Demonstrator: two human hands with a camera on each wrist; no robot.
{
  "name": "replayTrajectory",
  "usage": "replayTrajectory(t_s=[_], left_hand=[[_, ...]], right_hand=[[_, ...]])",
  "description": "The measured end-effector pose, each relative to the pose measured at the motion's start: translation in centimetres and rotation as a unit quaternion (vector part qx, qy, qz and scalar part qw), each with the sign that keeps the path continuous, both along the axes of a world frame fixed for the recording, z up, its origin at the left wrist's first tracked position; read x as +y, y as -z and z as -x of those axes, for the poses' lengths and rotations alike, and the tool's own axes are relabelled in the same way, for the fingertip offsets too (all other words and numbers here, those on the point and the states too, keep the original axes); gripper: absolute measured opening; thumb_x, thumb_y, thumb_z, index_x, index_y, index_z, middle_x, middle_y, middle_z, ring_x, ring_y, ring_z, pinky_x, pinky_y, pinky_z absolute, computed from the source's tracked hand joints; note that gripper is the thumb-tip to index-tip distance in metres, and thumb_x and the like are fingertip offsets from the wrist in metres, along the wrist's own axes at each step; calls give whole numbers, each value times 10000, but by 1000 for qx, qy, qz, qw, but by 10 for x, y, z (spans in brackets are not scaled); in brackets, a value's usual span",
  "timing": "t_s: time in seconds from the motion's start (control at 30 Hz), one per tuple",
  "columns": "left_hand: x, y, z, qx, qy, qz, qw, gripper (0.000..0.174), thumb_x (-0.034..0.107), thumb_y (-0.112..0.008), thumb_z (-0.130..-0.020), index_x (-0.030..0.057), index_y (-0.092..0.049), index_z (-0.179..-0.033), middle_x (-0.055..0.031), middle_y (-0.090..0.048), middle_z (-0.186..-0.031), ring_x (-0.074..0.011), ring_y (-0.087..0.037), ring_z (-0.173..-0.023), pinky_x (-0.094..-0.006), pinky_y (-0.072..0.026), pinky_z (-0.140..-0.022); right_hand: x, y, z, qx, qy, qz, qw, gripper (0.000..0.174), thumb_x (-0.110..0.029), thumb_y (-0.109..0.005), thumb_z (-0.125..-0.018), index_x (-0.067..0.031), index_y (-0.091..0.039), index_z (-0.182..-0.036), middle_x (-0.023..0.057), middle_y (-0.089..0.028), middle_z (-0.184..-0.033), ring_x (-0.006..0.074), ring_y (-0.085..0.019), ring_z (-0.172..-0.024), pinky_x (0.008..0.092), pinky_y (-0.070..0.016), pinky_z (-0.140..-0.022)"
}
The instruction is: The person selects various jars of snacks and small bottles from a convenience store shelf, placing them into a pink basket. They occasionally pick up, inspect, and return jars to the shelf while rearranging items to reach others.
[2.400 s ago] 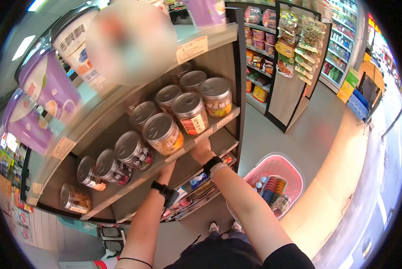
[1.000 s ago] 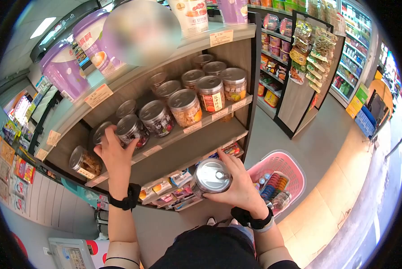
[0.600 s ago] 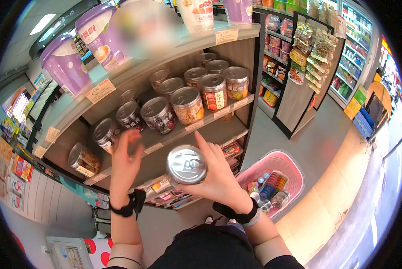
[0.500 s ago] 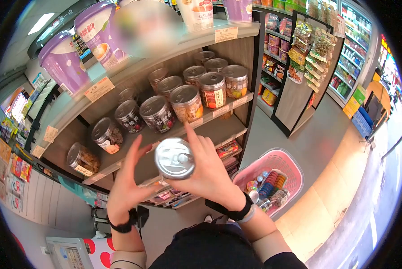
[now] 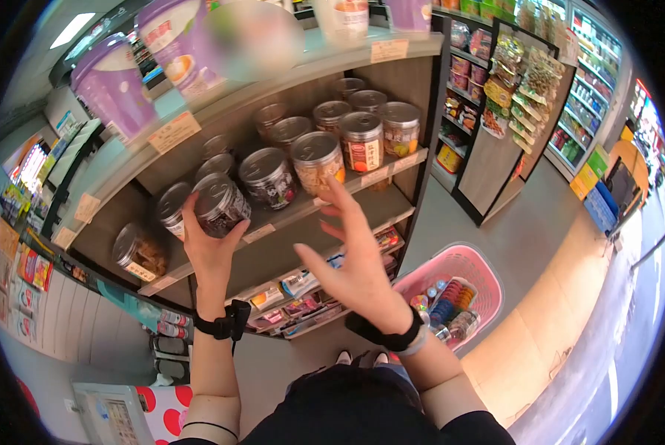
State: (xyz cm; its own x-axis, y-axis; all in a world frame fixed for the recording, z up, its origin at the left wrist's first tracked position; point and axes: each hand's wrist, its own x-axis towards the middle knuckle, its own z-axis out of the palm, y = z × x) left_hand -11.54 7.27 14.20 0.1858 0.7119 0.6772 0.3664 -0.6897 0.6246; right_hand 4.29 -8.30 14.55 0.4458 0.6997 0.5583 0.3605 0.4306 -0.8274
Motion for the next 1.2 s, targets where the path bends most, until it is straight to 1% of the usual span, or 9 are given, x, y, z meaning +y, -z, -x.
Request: replayTrajectory(t_s=[0.17, 0.23, 0.3, 0.6, 0.63, 0.73, 0.87, 0.97, 1.2], left_hand=[[11, 5, -2, 48, 22, -17, 998, 820, 39, -806, -612, 53, -379, -1312, -166, -467, -1213, -277, -473, -1131, -349, -395, -951], [15, 5, -4, -83, 195, 92, 973, 794, -4, -760, -657, 51, -357, -1340, -147, -456, -1210, -238, -479, -1103, -333, -394, -951], [11, 4, -3, -67, 212, 120, 968, 775, -34, -731, -680, 46, -353, -1352, -123, -453, -1207, -204, -478, -1091, -320, -403, -941], [-10, -2, -6, 159, -164, -35, 973, 655, 159, -754, -755, 39, -409, -1298, -179, -464, -1226, -237, -524, -1047, -328, -439, -872], [-5, -7, -3, 159, -167, -37, 972, 655, 159, -754, -755, 39, -409, -1298, -179, -464, -1226, -237, -524, -1047, -328, -439, -872], [9, -28, 5, 124, 73, -28, 989, 577, 208, -714, -788, 10, -450, -1261, -221, -493, -1202, -338, -525, -1071, -376, -432, -879], [17, -32, 1, 256, -51, -62, 963, 512, 272, -726, -776, -2, -558, -1175, -229, -491, -1173, -349, -558, -993, -400, -470, -797], [-2, -25, -20, 243, -131, -88, 957, 545, 310, -716, -783, -4, -548, -1196, -216, -469, -1153, -362, -552, -972, -403, -462, -797], [16, -22, 0, 161, 2, -11, 987, 501, 269, -702, -800, -12, -558, -1190, -192, -522, -1023, -315, -559, -931, -373, -446, -796]], right_hand=[[-47, 50, -44, 82, 57, 113, 989, 701, -16, -651, -773, -85, -323, -1389, 123, -485, -1252, 199, -494, -1120, 313, -467, -891], [-65, 67, -54, 84, 90, 135, 983, 638, -23, -631, -794, -74, -355, -1366, 118, -505, -1232, 184, -511, -1095, 309, -470, -885], [-82, 83, -58, 123, 107, 171, 972, 579, -33, -620, -809, -64, -390, -1340, 104, -548, -1172, 174, -539, -1053, 294, -469, -876], [-117, 132, -61, 171, 152, 214, 950, 386, -86, -617, -842, -7, -519, -1207, 84, -629, -1038, 147, -596, -961, 269, -478, -806], [-117, 129, -62, 171, 150, 212, 950, 386, -86, -617, -842, -7, -519, -1207, 84, -629, -1038, 147, -596, -961, 269, -478, -806], [-119, 126, -64, 181, 110, 255, 943, 393, -7, -567, -852, -3, -496, -1239, 96, -603, -1083, 157, -562, -1048, 274, -456, -886], [-111, 129, -65, 168, 90, 247, 950, 375, -4, -555, -854, 7, -504, -1226, 104, -606, -1087, 161, -569, -1044, 279, -463, -884], [-108, 124, -61, 172, 80, 247, 950, 357, -9, -554, -852, 14, -518, -1206, 104, -613, -1065, 160, -577, -1020, 278, -474, -863], [-111, 134, -64, 143, 89, 247, 954, 312, -50, -588, -848, -2, -566, -1155, 76, -645, -1002, 130, -611, -934, 257, -495, -782]])
